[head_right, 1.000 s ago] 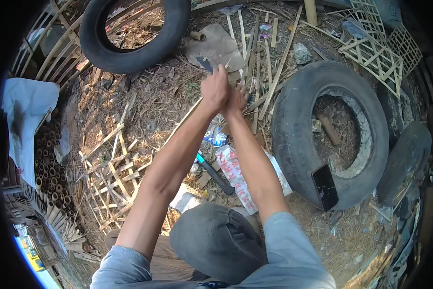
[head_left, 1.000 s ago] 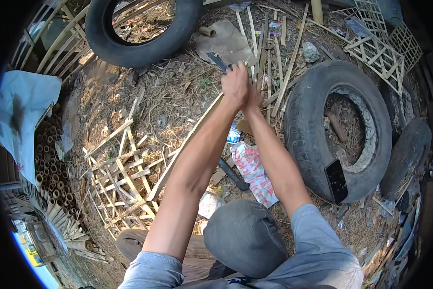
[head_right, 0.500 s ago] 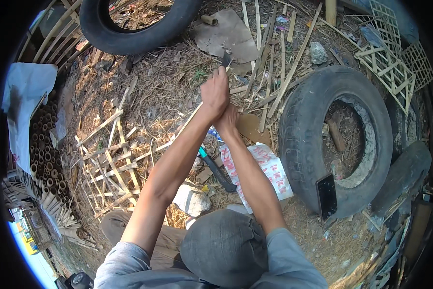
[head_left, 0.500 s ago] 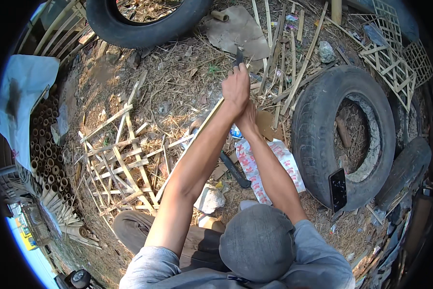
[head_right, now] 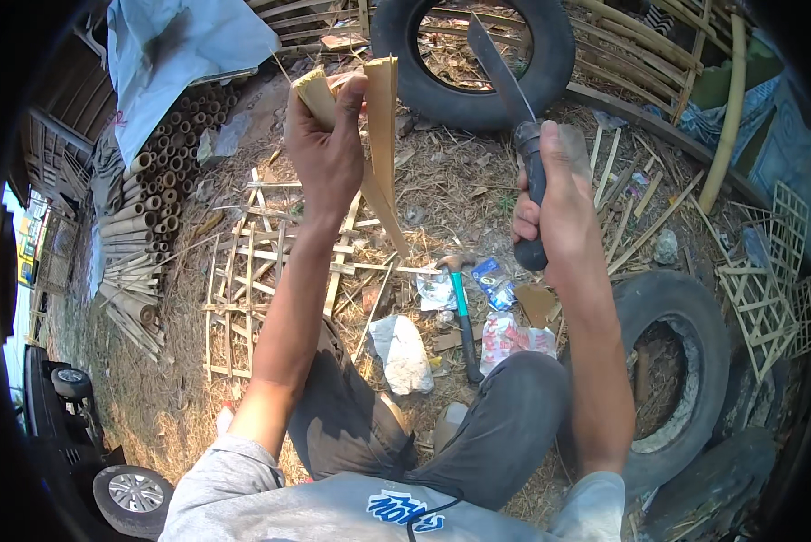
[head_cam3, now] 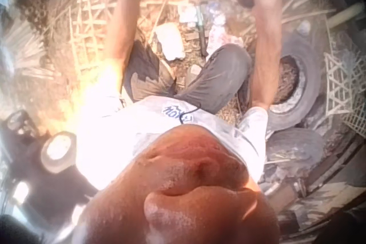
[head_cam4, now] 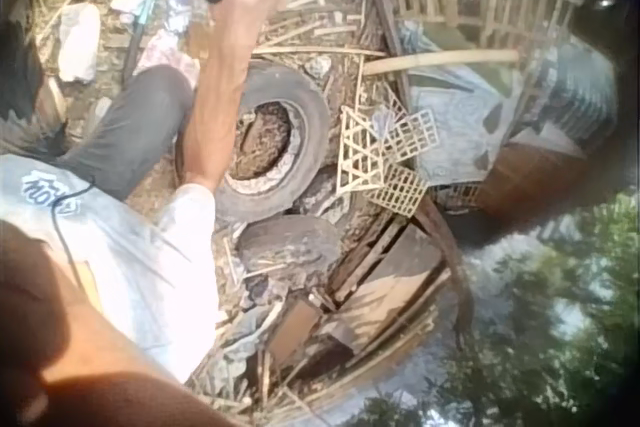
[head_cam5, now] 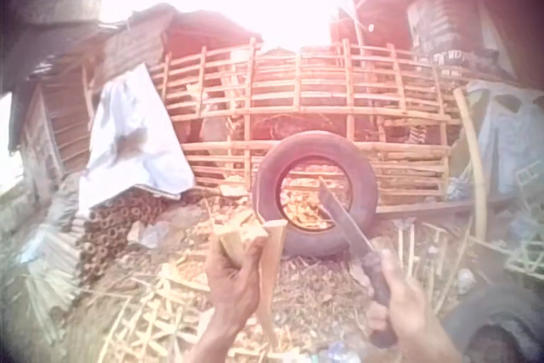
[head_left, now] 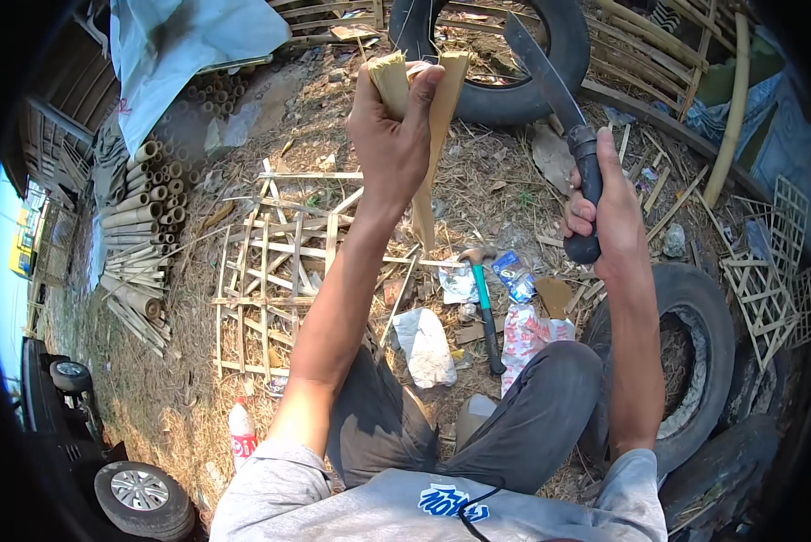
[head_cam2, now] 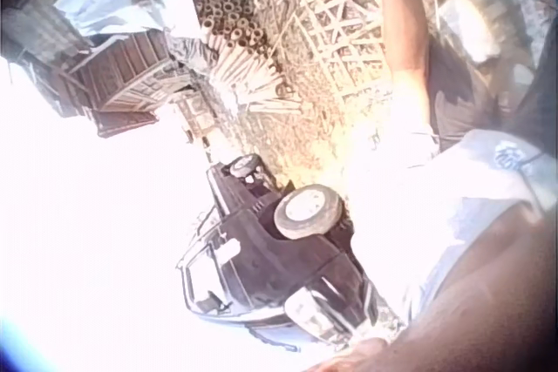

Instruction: The person constructs a bamboo lattice structure by tying wooden strips together with wire and string, then uses a machete to shave and trim a bamboo pole while sitting on the ground.

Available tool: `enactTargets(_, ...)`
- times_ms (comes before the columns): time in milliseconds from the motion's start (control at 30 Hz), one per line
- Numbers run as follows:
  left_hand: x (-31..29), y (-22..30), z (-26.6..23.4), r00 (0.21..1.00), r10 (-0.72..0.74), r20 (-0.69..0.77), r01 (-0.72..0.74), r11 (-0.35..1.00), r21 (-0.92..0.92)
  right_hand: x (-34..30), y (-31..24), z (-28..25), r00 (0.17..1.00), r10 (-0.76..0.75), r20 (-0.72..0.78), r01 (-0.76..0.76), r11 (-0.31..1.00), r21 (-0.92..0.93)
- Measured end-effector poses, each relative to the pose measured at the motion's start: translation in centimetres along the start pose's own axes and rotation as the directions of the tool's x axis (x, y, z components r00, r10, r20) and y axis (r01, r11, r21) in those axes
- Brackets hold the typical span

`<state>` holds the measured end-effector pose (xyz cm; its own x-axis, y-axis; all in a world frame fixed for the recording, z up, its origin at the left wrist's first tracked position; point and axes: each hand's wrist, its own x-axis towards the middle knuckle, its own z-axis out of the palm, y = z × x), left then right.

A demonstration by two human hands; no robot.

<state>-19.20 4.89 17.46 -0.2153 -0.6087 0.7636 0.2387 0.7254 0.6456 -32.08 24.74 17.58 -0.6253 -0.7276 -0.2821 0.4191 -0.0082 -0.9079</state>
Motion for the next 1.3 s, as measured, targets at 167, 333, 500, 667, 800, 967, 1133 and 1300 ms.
enactTargets(167,-0.8,-0.7,0.7,0.986,-0.063,0.156,0.044,0.992,0.121,-9.0,2.3,3.0,0.954,-0.294,-0.054,0.288,0.953,-0.095)
enactTargets(333,-5.2,-3.9,0.7,0.902,-0.219,0.373,0.210,0.976,0.064,-11.0,6.1,3.5,0.943,-0.334,0.001,0.334,0.942,-0.023)
enactTargets(500,-5.7,-2.8,0.5,0.889,-0.234,0.393,0.215,0.972,0.093,-10.2,8.7,2.8,0.955,-0.291,-0.056,0.267,0.926,-0.269)
enactTargets(667,-7.8,1.3,0.2,0.904,-0.147,0.402,0.136,0.989,0.057,-11.0,9.7,1.6,0.889,-0.448,-0.095,0.350,0.798,-0.491)
enactTargets(800,-12.6,3.7,-2.7,0.945,-0.139,0.297,0.114,0.989,0.099,-16.3,9.1,1.5,0.996,-0.056,-0.070,0.029,0.941,-0.337)
enactTargets(967,-14.5,5.0,-3.1,0.974,0.044,0.221,-0.049,0.999,0.018,-19.5,11.0,2.6,0.998,0.042,-0.040,-0.052,0.958,-0.284)
enactTargets(1133,-12.9,4.5,-2.8,0.945,0.215,0.247,-0.263,0.948,0.181,-20.2,9.8,4.1,0.996,0.004,-0.085,-0.029,0.957,-0.290)
enactTargets(1300,-12.0,4.3,-3.2,0.948,0.185,0.258,-0.234,0.957,0.174,-19.4,8.7,3.8,0.994,-0.082,-0.074,0.052,0.938,-0.344)
